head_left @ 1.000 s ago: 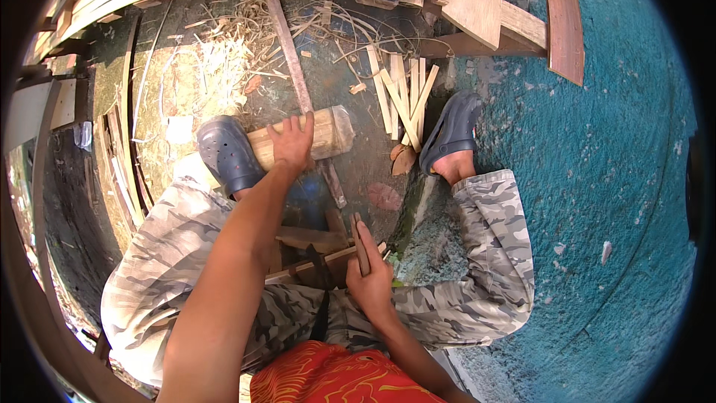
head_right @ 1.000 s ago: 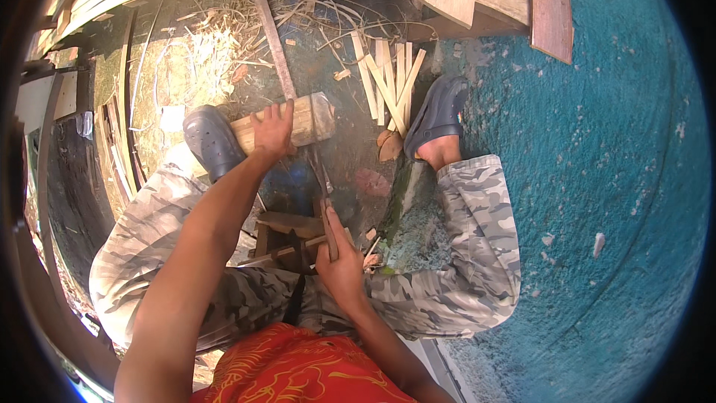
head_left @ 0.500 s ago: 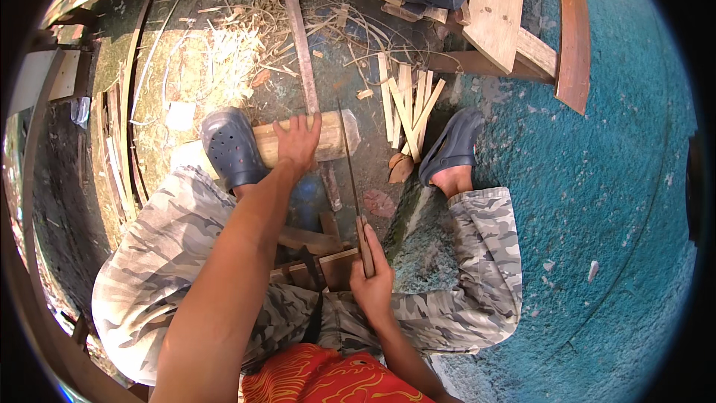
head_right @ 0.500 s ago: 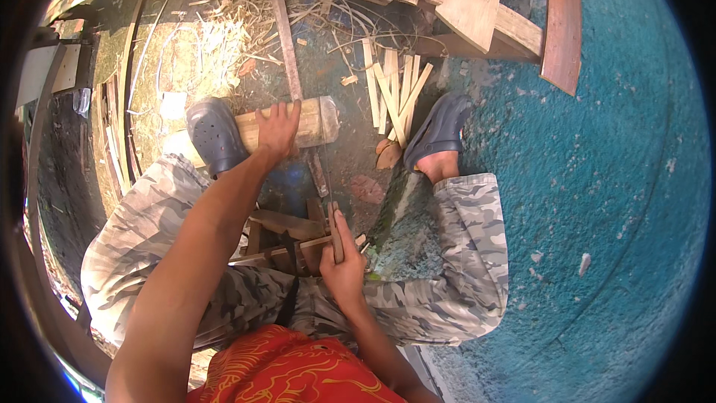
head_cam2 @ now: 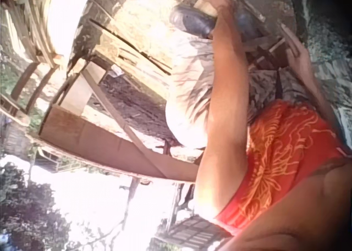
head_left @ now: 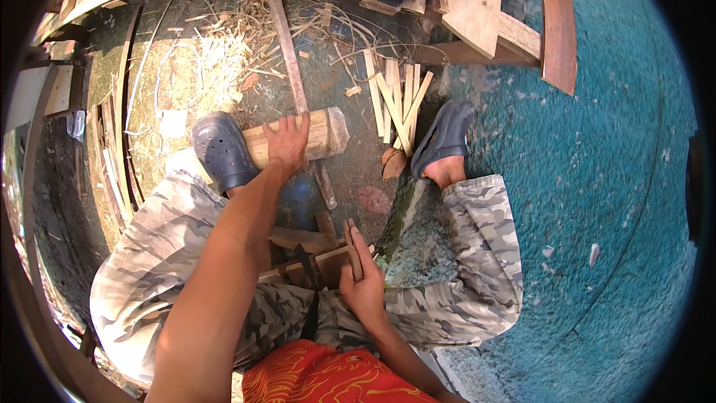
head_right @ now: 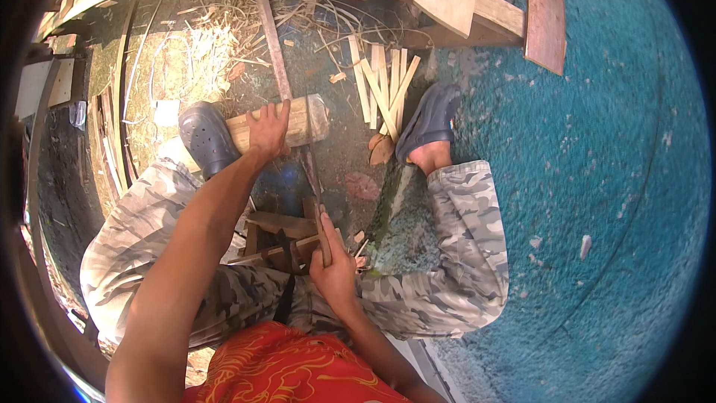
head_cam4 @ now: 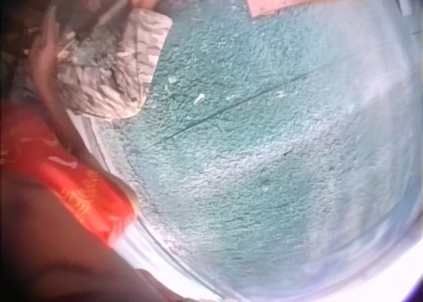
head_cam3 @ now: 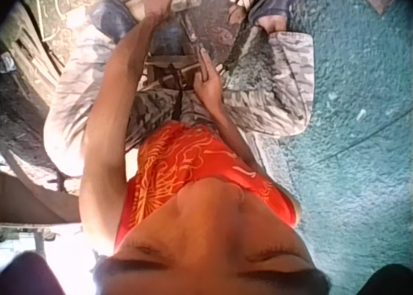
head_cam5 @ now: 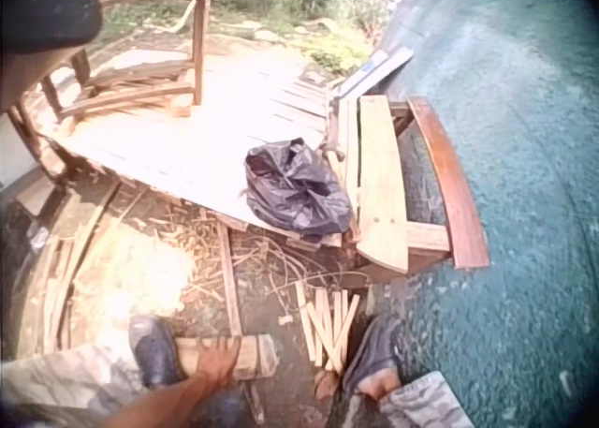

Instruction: The person positions a large bamboo log on a wooden workbench, then uses a hand saw to cut the log into smaller pieces. The person repeatedly repositions the log and continues sawing while seated on the ground.

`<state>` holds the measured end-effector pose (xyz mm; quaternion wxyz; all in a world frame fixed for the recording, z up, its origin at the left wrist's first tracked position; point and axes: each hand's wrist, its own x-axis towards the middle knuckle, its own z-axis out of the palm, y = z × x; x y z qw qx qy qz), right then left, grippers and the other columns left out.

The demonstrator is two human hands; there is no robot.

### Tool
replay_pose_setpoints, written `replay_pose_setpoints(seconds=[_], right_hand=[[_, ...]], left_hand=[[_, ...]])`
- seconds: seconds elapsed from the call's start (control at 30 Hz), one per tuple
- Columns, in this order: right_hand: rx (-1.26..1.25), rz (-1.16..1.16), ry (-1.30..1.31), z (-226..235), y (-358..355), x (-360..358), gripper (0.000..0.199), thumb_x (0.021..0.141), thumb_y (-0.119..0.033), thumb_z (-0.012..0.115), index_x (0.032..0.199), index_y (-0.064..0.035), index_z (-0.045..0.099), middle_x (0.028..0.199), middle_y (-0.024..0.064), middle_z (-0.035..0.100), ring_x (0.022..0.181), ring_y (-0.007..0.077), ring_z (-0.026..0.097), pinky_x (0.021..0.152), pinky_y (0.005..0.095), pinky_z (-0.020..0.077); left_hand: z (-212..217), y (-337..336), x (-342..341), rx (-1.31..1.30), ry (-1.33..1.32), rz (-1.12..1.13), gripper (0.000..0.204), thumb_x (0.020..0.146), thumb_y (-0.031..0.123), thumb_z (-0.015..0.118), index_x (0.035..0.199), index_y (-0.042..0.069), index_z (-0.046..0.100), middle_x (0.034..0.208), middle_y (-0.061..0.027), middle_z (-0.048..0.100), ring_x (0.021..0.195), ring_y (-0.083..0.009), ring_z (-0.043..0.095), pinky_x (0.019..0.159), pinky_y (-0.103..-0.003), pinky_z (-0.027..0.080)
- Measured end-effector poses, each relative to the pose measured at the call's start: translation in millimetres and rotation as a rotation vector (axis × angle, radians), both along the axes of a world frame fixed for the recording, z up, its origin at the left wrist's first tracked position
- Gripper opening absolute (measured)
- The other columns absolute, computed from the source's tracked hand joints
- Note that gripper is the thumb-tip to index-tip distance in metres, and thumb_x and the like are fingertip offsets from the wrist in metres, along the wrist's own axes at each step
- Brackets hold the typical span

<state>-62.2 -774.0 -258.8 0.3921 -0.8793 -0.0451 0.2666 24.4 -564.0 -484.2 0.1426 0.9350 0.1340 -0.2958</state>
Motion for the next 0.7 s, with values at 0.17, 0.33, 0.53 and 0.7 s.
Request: replay_pose_setpoints(seconds=[0.17,0.33,0.53,0.7], right_hand=[[-0.08,0.035,0.135,-104.0,72.7,107.0,0.063,0.089,0.002,0.055,0.15,-0.0099,0.048,0.135,0.0277,0.061,0.119,0.0455,0.062,0.095,0.0405,0.0518],[0.052,-0.079,0.114,-52.0,23.4,51.4,0.062,0.088,0.003,0.053,0.149,-0.0079,0.05,0.14,0.024,0.06,0.131,0.0352,0.058,0.103,0.0375,0.0479],[0.04,-0.205,0.251,-8.4,1.0,21.6,0.065,0.085,0.007,0.053,0.148,-0.007,0.052,0.142,0.0203,0.06,0.134,0.0269,0.056,0.107,0.0329,0.0441],[0.033,-0.094,0.088,-115.6,61.6,103.7,0.064,0.086,0.003,0.056,0.148,-0.0105,0.052,0.131,0.0273,0.063,0.116,0.044,0.064,0.094,0.0402,0.0516]], left_hand=[[8.4,2.8,5.2,-0.024,0.014,0.01,0.128,0.053,0.036,0.098,0.157,0.013,0.026,0.136,-0.0136,0.048,0.132,-0.0319,0.045,0.108,-0.07,0.033],[5.9,3.3,4.3,-0.023,0.021,0.012,0.129,0.053,0.035,0.098,0.157,0.013,0.026,0.137,-0.0143,0.048,0.133,-0.0323,0.045,0.108,-0.07,0.032],[5.3,0.0,1.1,-0.013,-0.009,0.013,0.128,0.054,0.034,0.098,0.158,0.014,0.026,0.137,-0.0145,0.048,0.133,-0.0321,0.045,0.108,-0.071,0.032],[11.7,1.3,2.1,0.003,-0.048,0.015,0.126,0.056,0.034,0.097,0.158,0.015,0.027,0.133,-0.0131,0.049,0.13,-0.0309,0.046,0.108,-0.072,0.032]])
